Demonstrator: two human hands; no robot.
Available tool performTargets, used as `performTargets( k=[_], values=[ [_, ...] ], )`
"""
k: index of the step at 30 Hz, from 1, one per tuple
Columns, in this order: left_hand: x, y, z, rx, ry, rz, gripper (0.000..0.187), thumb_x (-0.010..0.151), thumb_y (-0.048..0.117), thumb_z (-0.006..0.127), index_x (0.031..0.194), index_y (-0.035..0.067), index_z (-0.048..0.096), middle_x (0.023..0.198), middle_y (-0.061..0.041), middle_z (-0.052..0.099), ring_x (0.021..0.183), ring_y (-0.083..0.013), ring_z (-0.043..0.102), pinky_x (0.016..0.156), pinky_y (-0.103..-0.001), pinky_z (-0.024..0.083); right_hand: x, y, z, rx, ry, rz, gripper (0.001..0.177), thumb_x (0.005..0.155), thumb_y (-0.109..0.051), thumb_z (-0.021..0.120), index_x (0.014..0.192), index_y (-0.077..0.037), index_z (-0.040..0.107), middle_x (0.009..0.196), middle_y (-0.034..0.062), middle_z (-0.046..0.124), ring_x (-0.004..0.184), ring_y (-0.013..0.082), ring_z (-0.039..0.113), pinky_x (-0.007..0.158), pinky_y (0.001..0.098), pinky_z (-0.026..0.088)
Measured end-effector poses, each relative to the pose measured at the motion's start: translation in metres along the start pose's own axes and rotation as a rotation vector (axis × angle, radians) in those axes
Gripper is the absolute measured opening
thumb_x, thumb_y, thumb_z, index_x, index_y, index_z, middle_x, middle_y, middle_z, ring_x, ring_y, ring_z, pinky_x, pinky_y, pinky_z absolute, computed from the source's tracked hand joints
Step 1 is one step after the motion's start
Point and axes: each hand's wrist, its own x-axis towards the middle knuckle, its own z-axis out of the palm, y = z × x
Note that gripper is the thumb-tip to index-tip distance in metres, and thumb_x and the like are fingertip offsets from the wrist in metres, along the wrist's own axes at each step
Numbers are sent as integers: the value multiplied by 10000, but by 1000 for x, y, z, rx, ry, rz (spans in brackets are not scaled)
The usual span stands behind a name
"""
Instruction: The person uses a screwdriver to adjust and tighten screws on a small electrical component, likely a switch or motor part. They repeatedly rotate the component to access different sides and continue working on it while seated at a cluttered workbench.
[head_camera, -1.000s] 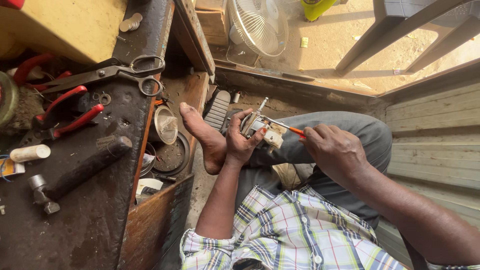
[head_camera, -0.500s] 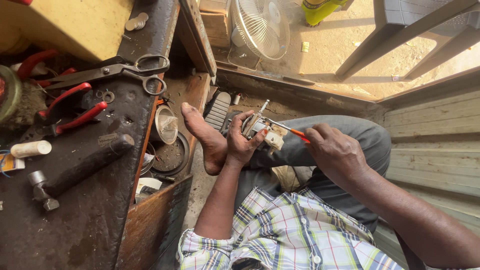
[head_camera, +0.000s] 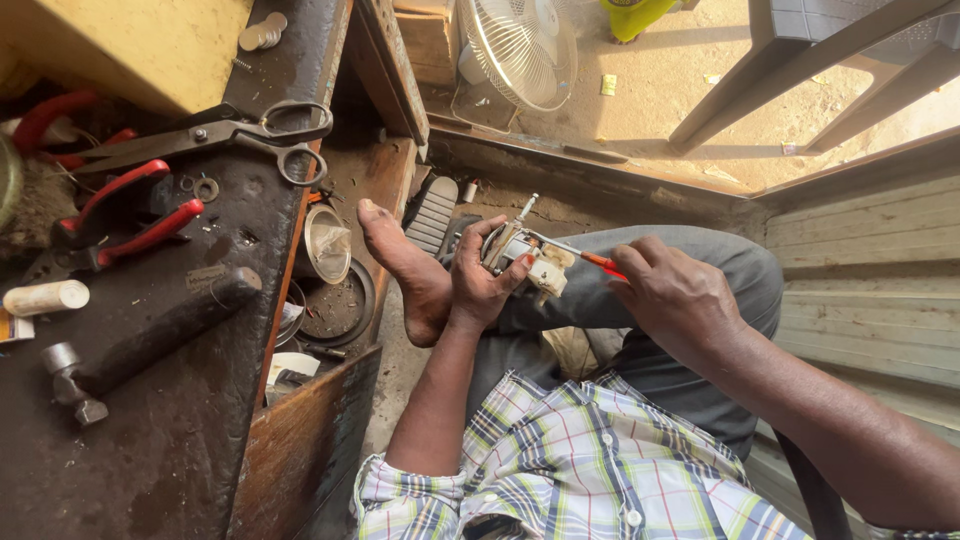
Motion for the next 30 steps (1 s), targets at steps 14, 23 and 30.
performTargets(
  k=[14, 23, 30],
  values=[
    [2, 4, -1, 19, 2, -9, 708, 823, 478, 813, 1329, 39, 580, 1197, -119, 644, 1117, -239, 660, 976, -383, 557, 1, -1, -1, 16, -20, 21, 241, 898, -269, 706, 1066, -99, 678, 883, 82, 634, 783, 284, 683, 619, 406, 554],
    [-5, -14, -2, -26, 12, 1, 665, 838, 405, 823, 1339, 34, 593, 1245, -123, 662, 1160, -239, 660, 1024, -378, 540, -3, 3, 15, -58, -7, 30, 148, 947, -275, 713, 917, -143, 653, 832, 32, 631, 739, 248, 675, 599, 399, 528],
    [-2, -4, 1, -47, 20, 13, 642, 765, 371, 823, 1267, 35, 607, 1158, -128, 692, 1068, -236, 687, 933, -376, 550, -3, 8, 20, -115, 103, -82, 119, 816, -143, 655, 918, -129, 594, 837, 63, 566, 684, 241, 616, 521, 400, 492]
  ],
)
